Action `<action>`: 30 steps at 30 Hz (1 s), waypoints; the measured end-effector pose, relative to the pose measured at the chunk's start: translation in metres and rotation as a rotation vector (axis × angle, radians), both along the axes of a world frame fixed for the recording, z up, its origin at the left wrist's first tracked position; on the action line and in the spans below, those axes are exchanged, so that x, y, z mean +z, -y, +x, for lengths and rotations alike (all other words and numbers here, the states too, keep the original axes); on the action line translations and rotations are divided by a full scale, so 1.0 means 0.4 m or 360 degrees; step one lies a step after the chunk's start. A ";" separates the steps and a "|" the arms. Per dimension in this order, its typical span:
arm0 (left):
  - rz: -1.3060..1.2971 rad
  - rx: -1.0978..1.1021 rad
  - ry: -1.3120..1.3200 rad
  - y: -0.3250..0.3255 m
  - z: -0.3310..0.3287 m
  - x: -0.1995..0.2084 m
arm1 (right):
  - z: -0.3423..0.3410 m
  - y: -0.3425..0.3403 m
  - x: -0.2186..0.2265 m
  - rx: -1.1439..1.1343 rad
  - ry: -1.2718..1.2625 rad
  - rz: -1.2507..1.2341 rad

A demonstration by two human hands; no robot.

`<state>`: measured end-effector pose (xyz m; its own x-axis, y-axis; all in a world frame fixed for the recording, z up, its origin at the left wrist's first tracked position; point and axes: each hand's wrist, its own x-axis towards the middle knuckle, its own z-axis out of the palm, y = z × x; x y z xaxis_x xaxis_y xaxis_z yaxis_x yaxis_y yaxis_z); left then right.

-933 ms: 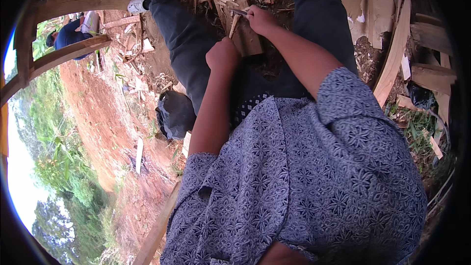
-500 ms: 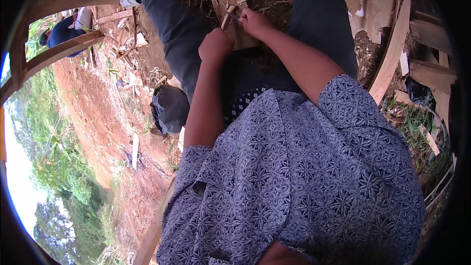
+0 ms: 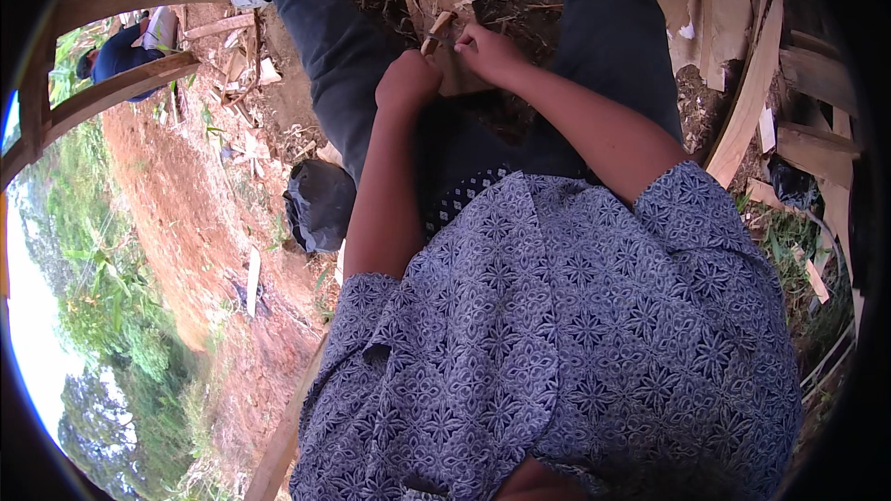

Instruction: The person sits on the ground and carves a small piece of wood using a knife. They hold the wood with their left hand and carefully shave off thin layers with the knife in their right hand, creating wood shavings.

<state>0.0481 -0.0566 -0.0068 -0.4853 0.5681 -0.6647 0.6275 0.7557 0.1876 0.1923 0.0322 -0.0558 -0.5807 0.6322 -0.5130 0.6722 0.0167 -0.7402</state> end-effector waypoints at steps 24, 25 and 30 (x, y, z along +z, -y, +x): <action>0.0059 -0.0001 -0.0175 -0.023 0.018 0.003 | -0.072 0.004 0.000 -0.0060 0.0085 0.0069; 0.0043 -0.0013 -0.0178 -0.024 0.023 0.010 | -0.067 -0.006 0.009 -0.0163 0.0054 -0.0246; 0.0027 -0.0048 -0.0166 -0.011 0.033 0.043 | -0.022 -0.024 0.028 -0.0279 -0.0122 -0.0865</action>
